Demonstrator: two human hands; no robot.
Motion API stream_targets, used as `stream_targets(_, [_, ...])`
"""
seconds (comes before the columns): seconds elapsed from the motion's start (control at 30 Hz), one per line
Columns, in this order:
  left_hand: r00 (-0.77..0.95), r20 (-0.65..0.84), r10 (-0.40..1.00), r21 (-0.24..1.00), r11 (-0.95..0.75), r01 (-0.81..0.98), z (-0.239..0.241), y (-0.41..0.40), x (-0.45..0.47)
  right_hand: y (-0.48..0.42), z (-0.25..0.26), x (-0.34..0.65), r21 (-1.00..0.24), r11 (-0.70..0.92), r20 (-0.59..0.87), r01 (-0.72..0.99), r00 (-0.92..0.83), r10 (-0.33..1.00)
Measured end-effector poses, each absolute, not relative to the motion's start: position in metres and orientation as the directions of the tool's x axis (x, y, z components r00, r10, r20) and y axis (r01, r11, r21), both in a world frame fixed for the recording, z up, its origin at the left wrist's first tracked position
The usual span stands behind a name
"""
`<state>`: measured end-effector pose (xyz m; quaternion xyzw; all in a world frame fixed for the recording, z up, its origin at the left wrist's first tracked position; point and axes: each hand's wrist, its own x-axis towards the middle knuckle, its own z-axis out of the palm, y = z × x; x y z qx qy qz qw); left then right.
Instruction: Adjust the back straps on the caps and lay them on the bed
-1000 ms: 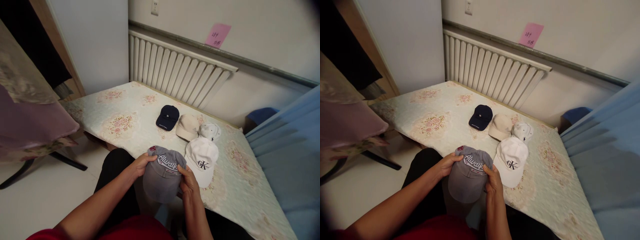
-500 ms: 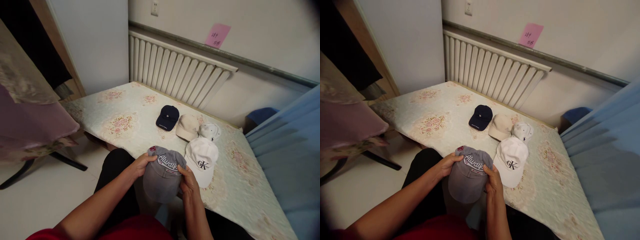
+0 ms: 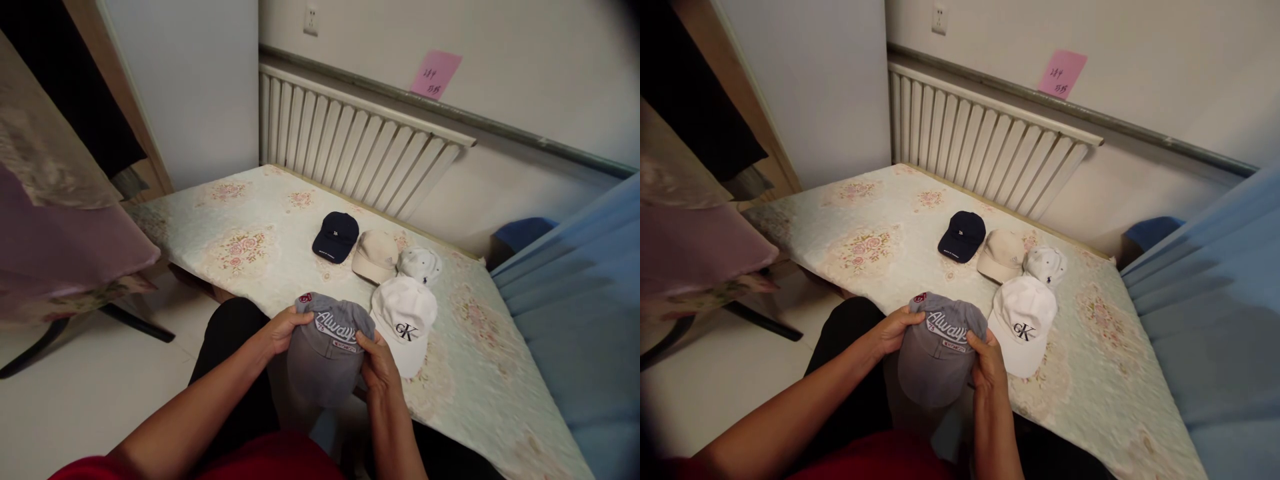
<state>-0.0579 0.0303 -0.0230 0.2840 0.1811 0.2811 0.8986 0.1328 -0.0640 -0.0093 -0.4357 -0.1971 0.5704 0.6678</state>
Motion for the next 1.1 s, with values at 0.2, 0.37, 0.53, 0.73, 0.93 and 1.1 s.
stream_targets(0.2, [0.784, -0.124, 0.608, 0.619, 0.665, -0.417, -0.019, 0.028, -0.060, -0.064, -0.009, 0.133, -0.823, -0.024, -0.217, -0.567, 0.275, 0.937])
stream_targets(0.37, [0.796, -0.099, 0.597, 0.679, 0.625, -0.384, -0.014, 0.027, -0.063, -0.064, -0.006, 0.132, -0.844, -0.001, -0.193, -0.537, 0.301, 0.934])
stream_targets(0.53, [0.804, -0.117, 0.582, 0.708, 0.617, -0.344, -0.008, 0.025, -0.063, -0.064, -0.006, 0.130, -0.844, -0.001, -0.191, -0.536, 0.300, 0.935])
stream_targets(0.73, [0.781, -0.132, 0.610, 0.714, 0.605, -0.352, -0.015, 0.024, -0.060, -0.065, -0.008, 0.129, -0.853, 0.000, -0.195, -0.522, 0.319, 0.928])
stream_targets(0.93, [0.774, -0.130, 0.620, 0.714, 0.600, -0.361, -0.026, 0.025, -0.060, -0.066, -0.011, 0.129, -0.844, -0.019, -0.216, -0.536, 0.307, 0.927])
stream_targets(1.1, [0.787, -0.146, 0.599, 0.693, 0.630, -0.350, -0.026, 0.024, -0.060, -0.066, -0.012, 0.128, -0.839, -0.018, -0.221, -0.544, 0.310, 0.924])
